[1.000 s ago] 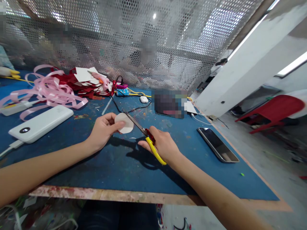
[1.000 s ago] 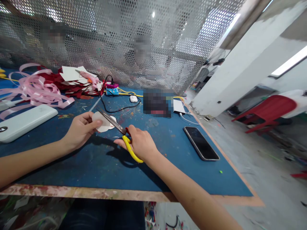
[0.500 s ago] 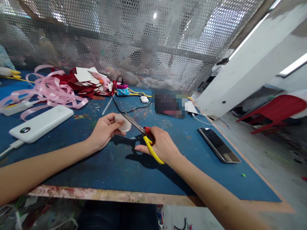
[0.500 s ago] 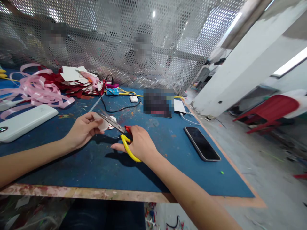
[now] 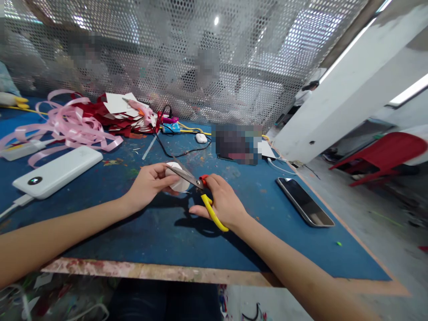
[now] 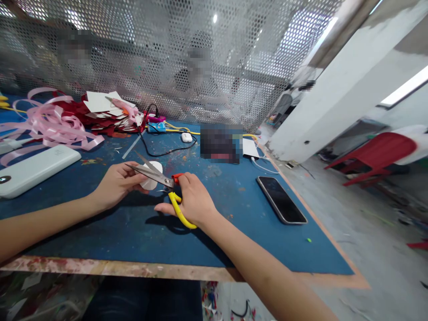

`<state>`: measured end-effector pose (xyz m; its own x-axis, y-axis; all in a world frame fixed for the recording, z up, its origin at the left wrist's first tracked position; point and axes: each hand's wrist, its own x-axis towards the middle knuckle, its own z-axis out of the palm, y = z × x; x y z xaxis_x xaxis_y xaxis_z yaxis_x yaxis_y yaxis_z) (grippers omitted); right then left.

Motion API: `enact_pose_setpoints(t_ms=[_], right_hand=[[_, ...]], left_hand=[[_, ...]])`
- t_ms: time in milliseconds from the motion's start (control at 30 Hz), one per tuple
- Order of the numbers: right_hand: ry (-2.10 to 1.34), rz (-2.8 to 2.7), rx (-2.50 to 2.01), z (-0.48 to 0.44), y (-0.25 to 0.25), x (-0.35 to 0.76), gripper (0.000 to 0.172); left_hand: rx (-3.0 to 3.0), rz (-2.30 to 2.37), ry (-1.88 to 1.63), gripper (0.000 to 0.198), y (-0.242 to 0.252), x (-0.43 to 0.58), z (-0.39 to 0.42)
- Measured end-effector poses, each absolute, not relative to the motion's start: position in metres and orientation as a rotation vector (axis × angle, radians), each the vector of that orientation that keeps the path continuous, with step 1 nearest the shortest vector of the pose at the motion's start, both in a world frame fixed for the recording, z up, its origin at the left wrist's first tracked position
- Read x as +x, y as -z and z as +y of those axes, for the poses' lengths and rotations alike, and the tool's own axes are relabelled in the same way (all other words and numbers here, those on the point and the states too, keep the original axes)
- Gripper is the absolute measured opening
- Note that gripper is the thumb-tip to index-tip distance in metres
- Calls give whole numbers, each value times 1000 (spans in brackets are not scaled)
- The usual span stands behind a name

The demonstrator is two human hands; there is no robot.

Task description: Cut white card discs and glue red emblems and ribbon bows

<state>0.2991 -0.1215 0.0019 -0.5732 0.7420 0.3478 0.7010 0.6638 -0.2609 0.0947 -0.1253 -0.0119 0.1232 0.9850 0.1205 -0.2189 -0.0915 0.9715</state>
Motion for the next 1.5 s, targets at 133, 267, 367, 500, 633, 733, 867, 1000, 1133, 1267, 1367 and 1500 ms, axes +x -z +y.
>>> enact_pose_setpoints(t_ms=[133,267,367,500,633,733,867,1000,1133,1267,1367,1500], right_hand=[[-165,-2440,-1105,-122,-3,298,71],[-132,-2459,-1146,-123,-6,299,67],[-84,-2484,-1195,-124,-7,298,65],[-25,-2497,-1272,-125,-9,298,64],[31,-2503,-1332,-123,-10,300,65],[54,-2507,-1350,-122,-10,301,68],[52,-2503,-1356,-120,-8,302,71],[73,-2531,-1362,-120,-7,301,69],[130,-2551,-1379,-122,-7,300,65],[157,-2547,-1400,-123,-8,298,64],[183,-2537,-1406,-123,-10,299,63],[216,-2525,-1392,-121,-13,302,63]], left_hand=[[1163,877,-1269,24,13,96,-126],[1141,889,-1284,24,12,97,-126],[1131,908,-1306,25,9,98,-126],[1116,929,-1341,24,6,97,-126],[1093,911,-1390,23,4,95,-125],[1094,911,-1409,23,5,94,-123],[1086,911,-1422,23,6,93,-121],[1122,941,-1401,21,7,93,-121],[1117,949,-1380,21,6,93,-122],[1085,936,-1393,22,6,94,-123],[1092,933,-1397,20,5,92,-122],[1125,932,-1414,21,4,90,-120]])
